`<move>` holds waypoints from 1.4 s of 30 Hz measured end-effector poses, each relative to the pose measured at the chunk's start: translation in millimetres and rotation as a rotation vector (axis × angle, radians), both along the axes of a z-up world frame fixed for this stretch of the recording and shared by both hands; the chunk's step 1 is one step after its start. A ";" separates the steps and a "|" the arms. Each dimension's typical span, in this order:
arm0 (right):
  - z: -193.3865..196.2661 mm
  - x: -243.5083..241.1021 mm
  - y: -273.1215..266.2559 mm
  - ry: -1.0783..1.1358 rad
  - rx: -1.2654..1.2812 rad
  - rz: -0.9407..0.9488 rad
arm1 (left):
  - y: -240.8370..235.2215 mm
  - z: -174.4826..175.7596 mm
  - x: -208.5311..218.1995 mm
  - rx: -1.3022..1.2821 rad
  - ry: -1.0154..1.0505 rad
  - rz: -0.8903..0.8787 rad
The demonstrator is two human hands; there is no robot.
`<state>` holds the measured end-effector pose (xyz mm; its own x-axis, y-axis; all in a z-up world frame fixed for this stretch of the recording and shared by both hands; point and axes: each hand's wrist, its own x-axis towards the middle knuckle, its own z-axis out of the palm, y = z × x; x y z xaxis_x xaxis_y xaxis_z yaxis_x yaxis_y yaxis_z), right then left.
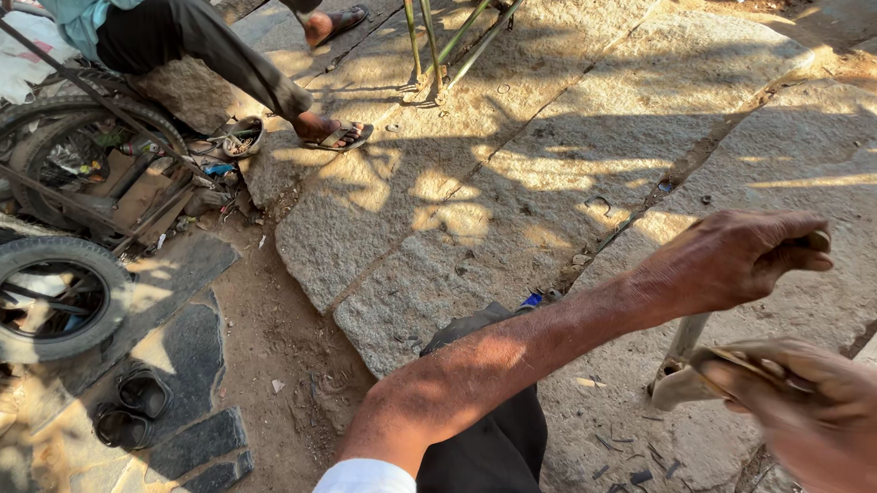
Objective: The person sits on the ground and uses a sanding block to clean and smooth a curved metal bicycle fork. They repeatedly rub the block along the metal surface, turning the part to access different areas.
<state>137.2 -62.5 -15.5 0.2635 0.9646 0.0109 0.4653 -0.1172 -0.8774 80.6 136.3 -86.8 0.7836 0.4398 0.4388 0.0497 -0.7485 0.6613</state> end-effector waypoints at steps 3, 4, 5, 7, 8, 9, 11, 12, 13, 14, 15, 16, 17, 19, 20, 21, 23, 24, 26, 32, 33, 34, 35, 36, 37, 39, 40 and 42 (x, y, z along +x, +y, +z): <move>6.1 1.2 -0.6 -0.096 -0.169 -0.064 | 3.3 -1.6 -1.0 0.005 -0.113 0.022; 8.9 0.3 -1.1 -0.128 -0.223 -0.090 | 3.2 -1.7 0.4 -0.016 -0.065 0.018; 12.2 -0.7 -1.6 -0.160 -0.278 -0.114 | 1.7 -1.7 1.1 -0.038 -0.015 0.016; 18.3 -4.0 -2.4 -0.209 -0.324 -0.116 | -1.4 -1.1 2.2 -0.050 -0.001 0.000; 20.9 -4.1 -2.6 -0.228 -0.316 -0.095 | -1.5 -0.2 2.4 -0.041 -0.038 -0.012; 22.4 -4.3 -2.7 -0.247 -0.309 -0.073 | -1.5 0.5 2.5 -0.039 -0.049 -0.016; 22.9 -2.5 -2.2 -0.087 0.040 -0.025 | -0.2 2.0 1.8 -0.039 -0.048 -0.011; 21.1 -2.6 -1.2 -0.005 0.215 -0.004 | 0.5 2.6 1.0 -0.043 -0.036 -0.002; 18.9 -2.0 -0.4 -0.055 0.144 -0.032 | 1.5 3.4 0.0 -0.037 -0.032 0.010; 15.4 -3.2 0.7 -0.105 0.074 -0.060 | 1.8 3.9 -1.0 -0.032 -0.029 0.023; 12.0 -3.3 0.7 -0.154 0.002 -0.091 | 1.1 4.0 -1.0 -0.027 -0.024 0.033; 7.2 -6.9 1.7 -0.247 -0.021 -0.117 | -0.2 4.0 -0.3 -0.040 -0.031 0.025; 3.0 -9.4 2.6 -0.336 -0.043 -0.146 | -1.3 4.0 0.0 -0.053 -0.036 0.015; -1.8 -10.9 2.6 -0.404 -0.061 -0.168 | -3.1 4.0 1.3 -0.058 -0.043 -0.001; -1.3 -8.6 1.7 -0.384 -0.058 -0.161 | -3.4 4.2 1.5 -0.051 -0.046 -0.007; 0.2 -7.4 2.1 -0.367 -0.051 -0.150 | -2.4 5.3 1.2 -0.041 -0.051 -0.007; 11.0 5.7 0.3 -0.163 0.220 0.031 | 1.9 8.5 -1.1 -0.007 -0.024 0.025; 17.0 9.1 -0.1 -0.054 0.355 0.120 | 3.3 10.1 -3.2 0.008 -0.009 0.042; 27.4 7.5 1.1 0.044 0.332 0.153 | 4.3 13.2 -7.8 0.006 -0.028 0.086; 37.3 -15.4 0.2 -0.189 0.142 -0.128 | -8.6 19.9 -4.7 -0.022 -0.015 0.035; 36.5 -13.2 0.8 -0.221 0.216 -0.097 | -8.1 21.7 -5.0 -0.026 -0.006 0.020; 36.2 -7.2 -0.1 -0.105 0.220 -0.007 | -8.3 23.1 -5.3 -0.033 0.016 0.028; 36.6 1.7 -1.0 0.013 0.222 0.089 | -8.0 24.5 -7.9 -0.040 0.039 0.044; 35.3 6.0 -1.4 0.131 0.224 0.185 | -7.7 25.7 -9.6 -0.047 0.062 0.059; 31.3 4.8 -1.2 0.054 0.201 0.101 | -7.8 26.4 -10.7 -0.044 0.031 0.057; 23.0 -3.9 -0.2 -0.101 0.154 -0.074 | -9.0 27.9 -9.7 -0.037 -0.031 0.043; 20.1 -7.7 -0.6 -0.145 0.219 -0.084 | -10.3 28.5 -9.2 -0.047 -0.037 0.033; 18.1 -10.8 -2.5 -0.234 0.346 -0.103 | -13.2 28.9 -7.7 -0.070 -0.049 0.012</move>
